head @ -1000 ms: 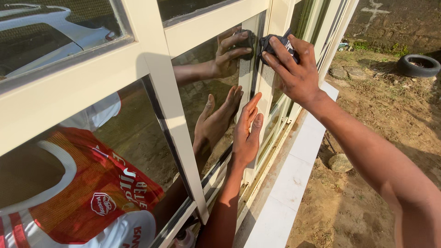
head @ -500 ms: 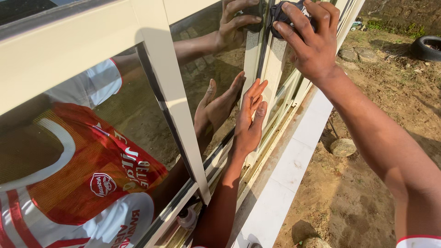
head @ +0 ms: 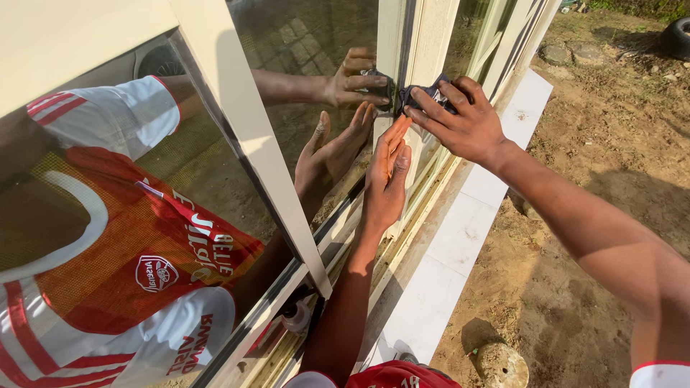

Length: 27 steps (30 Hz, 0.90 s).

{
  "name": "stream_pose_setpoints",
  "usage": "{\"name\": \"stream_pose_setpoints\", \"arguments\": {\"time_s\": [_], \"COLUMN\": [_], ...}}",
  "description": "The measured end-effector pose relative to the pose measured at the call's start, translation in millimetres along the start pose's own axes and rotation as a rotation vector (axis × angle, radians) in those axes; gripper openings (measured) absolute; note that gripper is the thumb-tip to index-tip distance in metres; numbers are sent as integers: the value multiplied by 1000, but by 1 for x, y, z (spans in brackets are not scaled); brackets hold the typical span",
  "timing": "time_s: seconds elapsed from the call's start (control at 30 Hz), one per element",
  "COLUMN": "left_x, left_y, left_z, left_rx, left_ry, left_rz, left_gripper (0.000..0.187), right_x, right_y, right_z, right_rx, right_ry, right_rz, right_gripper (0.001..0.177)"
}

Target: The person cleans a window frame and the glass with a cloth, then uses a spray bottle to apply liquid and wipes the screen and frame.

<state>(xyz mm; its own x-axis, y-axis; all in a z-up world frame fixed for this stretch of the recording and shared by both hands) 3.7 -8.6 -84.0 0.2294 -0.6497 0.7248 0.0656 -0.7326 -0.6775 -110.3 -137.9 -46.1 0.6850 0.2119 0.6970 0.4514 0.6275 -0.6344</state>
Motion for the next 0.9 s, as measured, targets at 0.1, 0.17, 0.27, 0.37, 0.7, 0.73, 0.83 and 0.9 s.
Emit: {"name": "stream_pose_setpoints", "arguments": {"time_s": [0.1, 0.17, 0.27, 0.37, 0.7, 0.73, 0.83, 0.9], "left_x": [-1, -3, -4, -9, -9, -5, 12, 25], "left_y": [-5, -6, -9, -11, -3, -3, -11, -18], "left_z": [1, 1, 2, 7, 5, 2, -3, -7], "left_rx": [23, 28, 79, 71, 16, 39, 78, 169], "left_ry": [0, -6, -17, -37, 17, 34, 62, 67], "left_rz": [0, 28, -2, 30, -2, -35, -186, -211], "left_gripper": [59, 60, 57, 58, 57, 56, 49, 46], "right_x": [23, 47, 55, 45, -33, -28, -3, 22], "right_y": [-30, -58, -60, -45, 49, 45, 14, -8], "right_z": [5, 3, 4, 2, -13, -11, 4, 18], "right_rx": [-82, -57, -14, 52, -41, -39, -62, -44], "right_ry": [-82, -137, -197, -203, 201, 202, 96, 26], "right_rz": [-13, -53, -130, -169, 13, 16, 6, -17], "right_gripper": [44, 45, 47, 46, 34, 34, 27, 27]}}
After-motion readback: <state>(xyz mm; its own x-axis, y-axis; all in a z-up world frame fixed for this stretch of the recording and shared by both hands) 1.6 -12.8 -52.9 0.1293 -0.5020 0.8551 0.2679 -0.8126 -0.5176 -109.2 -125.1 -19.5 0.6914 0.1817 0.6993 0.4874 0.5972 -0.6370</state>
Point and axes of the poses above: each hand's wrist, its own x-axis towards the middle knuckle, its own z-axis out of the back of the hand, y = z × x, the point moved 5 cm from there along x, towards the middle knuckle, and after that the axes turned 7 degrees about -z, right-handed, at the moved point
